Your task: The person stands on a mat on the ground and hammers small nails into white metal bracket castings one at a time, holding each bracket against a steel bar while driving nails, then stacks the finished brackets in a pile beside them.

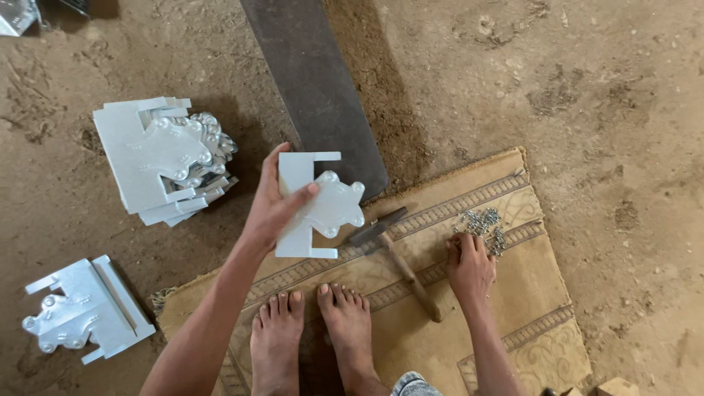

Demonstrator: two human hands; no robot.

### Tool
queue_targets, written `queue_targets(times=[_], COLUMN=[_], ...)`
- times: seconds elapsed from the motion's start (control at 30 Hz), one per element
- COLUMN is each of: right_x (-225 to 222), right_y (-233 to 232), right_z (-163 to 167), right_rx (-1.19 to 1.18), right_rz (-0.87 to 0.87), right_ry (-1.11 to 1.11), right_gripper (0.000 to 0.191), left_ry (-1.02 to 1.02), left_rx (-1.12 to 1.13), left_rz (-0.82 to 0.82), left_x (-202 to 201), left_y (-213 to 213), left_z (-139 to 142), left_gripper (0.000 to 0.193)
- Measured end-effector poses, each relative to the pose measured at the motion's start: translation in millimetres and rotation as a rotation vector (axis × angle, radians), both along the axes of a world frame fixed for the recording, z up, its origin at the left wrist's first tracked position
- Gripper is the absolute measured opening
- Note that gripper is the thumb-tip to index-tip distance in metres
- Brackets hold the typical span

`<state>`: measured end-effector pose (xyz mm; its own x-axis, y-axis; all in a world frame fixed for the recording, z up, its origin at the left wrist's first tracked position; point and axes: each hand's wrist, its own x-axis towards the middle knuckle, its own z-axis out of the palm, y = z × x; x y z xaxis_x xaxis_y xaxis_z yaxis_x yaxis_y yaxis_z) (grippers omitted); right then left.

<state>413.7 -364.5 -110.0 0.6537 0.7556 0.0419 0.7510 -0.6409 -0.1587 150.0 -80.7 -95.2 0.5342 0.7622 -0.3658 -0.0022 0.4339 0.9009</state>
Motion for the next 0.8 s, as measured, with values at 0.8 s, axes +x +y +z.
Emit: queue_targets(times=[0.8], right_x=[-102], right_y=[-49], right_z=[-20], right_rx=[-0.167], right_rz=[-0.004], right_ry=[0.090], right_gripper=[0.035], left_ry=[0.040], left_rx=[0.140], left_rz=[-0.094], left_x=[2], left_y=[1], left_z=[1], left_gripper=[0.093])
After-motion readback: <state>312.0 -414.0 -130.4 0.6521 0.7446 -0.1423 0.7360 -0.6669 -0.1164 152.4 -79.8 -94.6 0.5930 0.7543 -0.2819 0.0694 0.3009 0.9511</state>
